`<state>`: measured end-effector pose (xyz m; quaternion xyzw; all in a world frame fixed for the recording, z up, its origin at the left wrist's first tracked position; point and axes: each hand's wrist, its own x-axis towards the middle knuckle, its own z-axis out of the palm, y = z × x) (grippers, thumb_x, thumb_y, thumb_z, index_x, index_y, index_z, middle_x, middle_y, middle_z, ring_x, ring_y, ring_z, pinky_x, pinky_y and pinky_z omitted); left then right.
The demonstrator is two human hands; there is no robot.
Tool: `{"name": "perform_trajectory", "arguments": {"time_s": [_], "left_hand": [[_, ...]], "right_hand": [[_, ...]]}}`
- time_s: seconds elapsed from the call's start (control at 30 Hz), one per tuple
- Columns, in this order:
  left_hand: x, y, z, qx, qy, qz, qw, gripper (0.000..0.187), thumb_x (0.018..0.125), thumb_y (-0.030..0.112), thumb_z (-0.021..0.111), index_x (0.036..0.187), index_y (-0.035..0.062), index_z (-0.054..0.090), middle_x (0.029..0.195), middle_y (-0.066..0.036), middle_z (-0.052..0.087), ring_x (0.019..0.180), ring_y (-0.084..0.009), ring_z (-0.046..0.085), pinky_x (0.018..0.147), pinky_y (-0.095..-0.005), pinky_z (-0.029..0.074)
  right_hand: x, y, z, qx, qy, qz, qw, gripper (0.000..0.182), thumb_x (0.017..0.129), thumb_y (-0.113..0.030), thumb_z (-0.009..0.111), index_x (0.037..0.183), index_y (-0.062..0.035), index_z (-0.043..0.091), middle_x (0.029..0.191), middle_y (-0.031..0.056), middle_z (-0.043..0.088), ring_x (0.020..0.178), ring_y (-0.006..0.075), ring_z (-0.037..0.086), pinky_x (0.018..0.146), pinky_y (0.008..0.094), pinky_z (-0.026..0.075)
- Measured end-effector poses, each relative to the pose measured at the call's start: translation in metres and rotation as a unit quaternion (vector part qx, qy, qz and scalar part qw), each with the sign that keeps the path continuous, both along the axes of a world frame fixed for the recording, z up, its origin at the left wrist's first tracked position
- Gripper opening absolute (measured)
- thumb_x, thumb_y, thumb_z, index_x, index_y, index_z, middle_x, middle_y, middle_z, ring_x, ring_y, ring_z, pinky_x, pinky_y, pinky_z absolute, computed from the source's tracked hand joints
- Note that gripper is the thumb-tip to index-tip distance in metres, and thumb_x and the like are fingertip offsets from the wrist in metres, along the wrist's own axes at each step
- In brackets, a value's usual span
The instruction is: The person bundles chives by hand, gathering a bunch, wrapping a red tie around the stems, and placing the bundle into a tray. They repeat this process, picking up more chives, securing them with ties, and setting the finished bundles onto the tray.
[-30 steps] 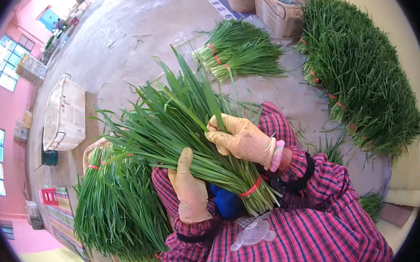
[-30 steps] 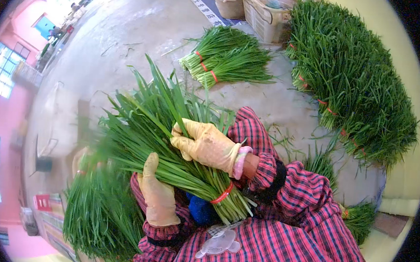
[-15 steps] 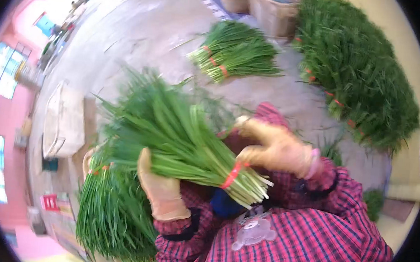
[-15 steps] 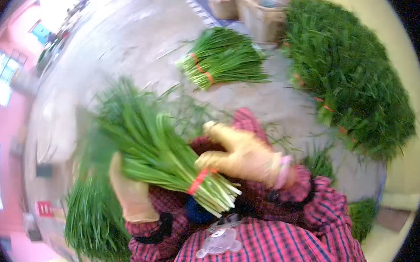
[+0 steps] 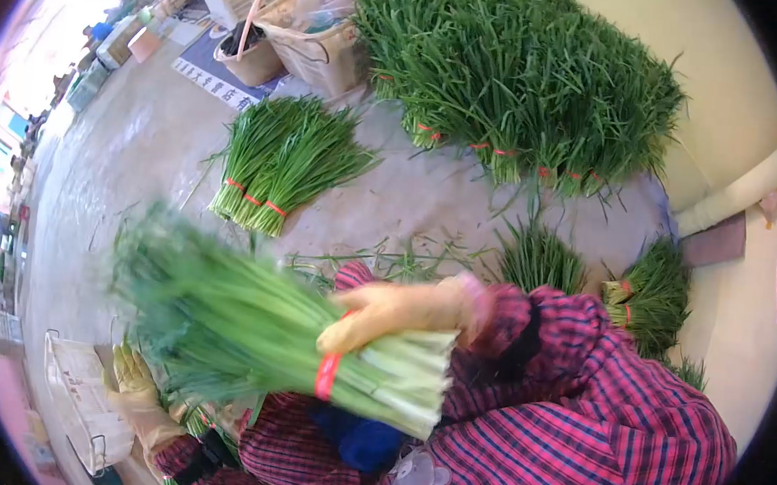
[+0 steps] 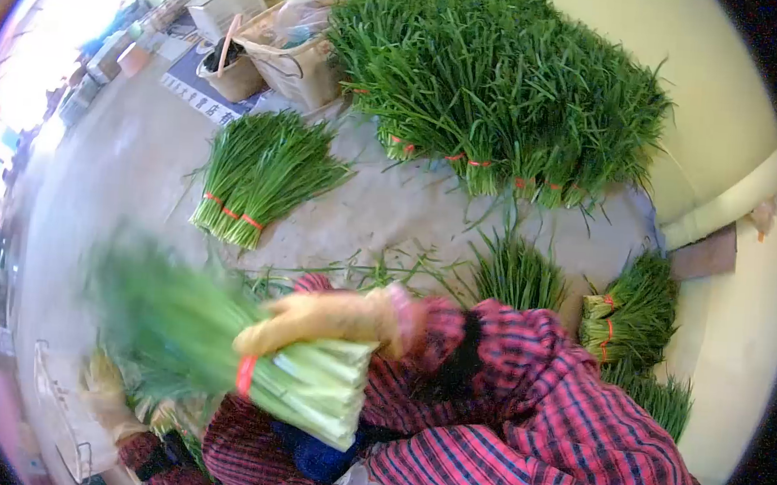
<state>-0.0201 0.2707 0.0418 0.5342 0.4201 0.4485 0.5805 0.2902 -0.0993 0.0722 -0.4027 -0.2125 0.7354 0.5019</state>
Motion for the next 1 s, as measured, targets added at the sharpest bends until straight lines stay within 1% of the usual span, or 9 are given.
{"name": "perform_trajectory", "arguments": {"time_s": [0.03,0.2,0.4,0.6,0.67,0.7,0.77,0.8,1.0], "left_hand": [[-0.005,0.003,0.008,-0.194,-0.274,0.069,0.940,0.045,0.098,0.032,0.054,0.133,0.0034,0.052,0.133,-0.012,0.059,0.115,-0.0253,0.059,0.098,-0.0412,0.050],[-0.025,-0.065,0.016,-0.094,-0.107,0.072,0.987,0.046,0.099,0.027,0.053,0.139,0.0041,0.049,0.136,-0.010,0.057,0.116,-0.0257,0.060,0.097,-0.0395,0.051],[-0.043,-0.096,0.005,-0.123,0.028,0.024,0.992,0.044,0.100,0.021,0.052,0.138,-0.0002,0.048,0.109,-0.010,0.064,0.091,-0.0174,0.064,0.082,-0.0298,0.053],[-0.063,-0.081,-0.042,-0.013,0.229,0.000,0.973,0.047,0.097,0.022,0.059,0.136,-0.0014,0.050,0.109,-0.010,0.065,0.096,-0.0169,0.063,0.087,-0.0292,0.051],[-0.069,-0.079,-0.063,0.075,0.303,-0.055,0.949,0.043,0.094,0.017,0.061,0.132,0.0004,0.054,0.108,-0.011,0.066,0.107,-0.0237,0.061,0.099,-0.0374,0.045],[-0.067,-0.075,-0.064,0.069,0.303,-0.054,0.949,0.043,0.094,0.017,0.061,0.132,0.0004,0.054,0.108,-0.011,0.066,0.107,-0.0237,0.061,0.099,-0.0374,0.045],[-0.063,-0.070,-0.072,0.351,0.548,-0.176,0.738,0.038,0.088,0.008,0.061,0.126,0.0022,0.059,0.110,-0.014,0.067,0.109,-0.0327,0.060,0.103,-0.0445,0.040],[-0.054,-0.075,-0.074,0.370,0.568,-0.160,0.718,0.036,0.083,0.004,0.061,0.119,0.0039,0.064,0.112,-0.015,0.067,0.110,-0.0371,0.059,0.104,-0.0478,0.038],[-0.057,-0.062,-0.079,0.353,0.553,-0.166,0.736,0.027,0.090,0.012,0.059,0.115,0.0057,0.069,0.111,-0.012,0.071,0.110,-0.0368,0.062,0.098,-0.0460,0.045]], "right_hand": [[0.015,-0.008,0.005,0.000,-0.068,-0.049,0.996,0.076,0.088,-0.033,0.074,0.144,0.0024,0.039,0.109,0.0022,0.063,0.092,0.0073,0.059,0.079,0.0263,0.052],[0.067,-0.042,-0.020,-0.034,-0.306,-0.238,0.921,0.078,0.082,-0.027,0.080,0.142,0.0016,0.040,0.116,0.0091,0.066,0.099,0.0137,0.063,0.086,0.0295,0.053],[0.093,-0.096,-0.169,-0.088,-0.538,-0.367,0.754,0.096,0.073,-0.031,0.082,0.148,-0.0010,0.031,0.125,0.0203,0.061,0.112,0.0279,0.062,0.099,0.0358,0.047],[0.084,-0.111,-0.269,-0.406,-0.567,-0.135,0.704,0.096,0.072,-0.035,0.078,0.149,-0.0011,0.030,0.130,0.0216,0.058,0.119,0.0337,0.058,0.104,0.0367,0.044],[0.086,-0.088,-0.293,-0.255,-0.732,-0.145,0.615,0.085,0.076,-0.030,0.074,0.146,-0.0010,0.036,0.140,0.0213,0.049,0.131,0.0329,0.048,0.111,0.0372,0.037],[0.089,-0.052,-0.272,-0.213,-0.685,-0.166,0.677,0.074,0.079,-0.027,0.071,0.142,-0.0008,0.042,0.148,0.0201,0.042,0.138,0.0311,0.040,0.115,0.0376,0.031],[0.096,0.012,-0.283,-0.137,-0.670,-0.149,0.715,0.067,0.082,-0.025,0.068,0.141,-0.0028,0.045,0.145,0.0178,0.046,0.136,0.0308,0.042,0.114,0.0372,0.033],[0.101,0.049,-0.288,-0.093,-0.659,-0.138,0.733,0.064,0.082,-0.024,0.068,0.139,-0.0042,0.047,0.144,0.0182,0.048,0.135,0.0314,0.044,0.113,0.0374,0.035],[0.089,0.229,-0.347,0.053,-0.716,-0.053,0.694,0.071,0.079,-0.024,0.065,0.143,-0.0049,0.041,0.149,0.0167,0.041,0.137,0.0354,0.040,0.113,0.0427,0.034]]}}
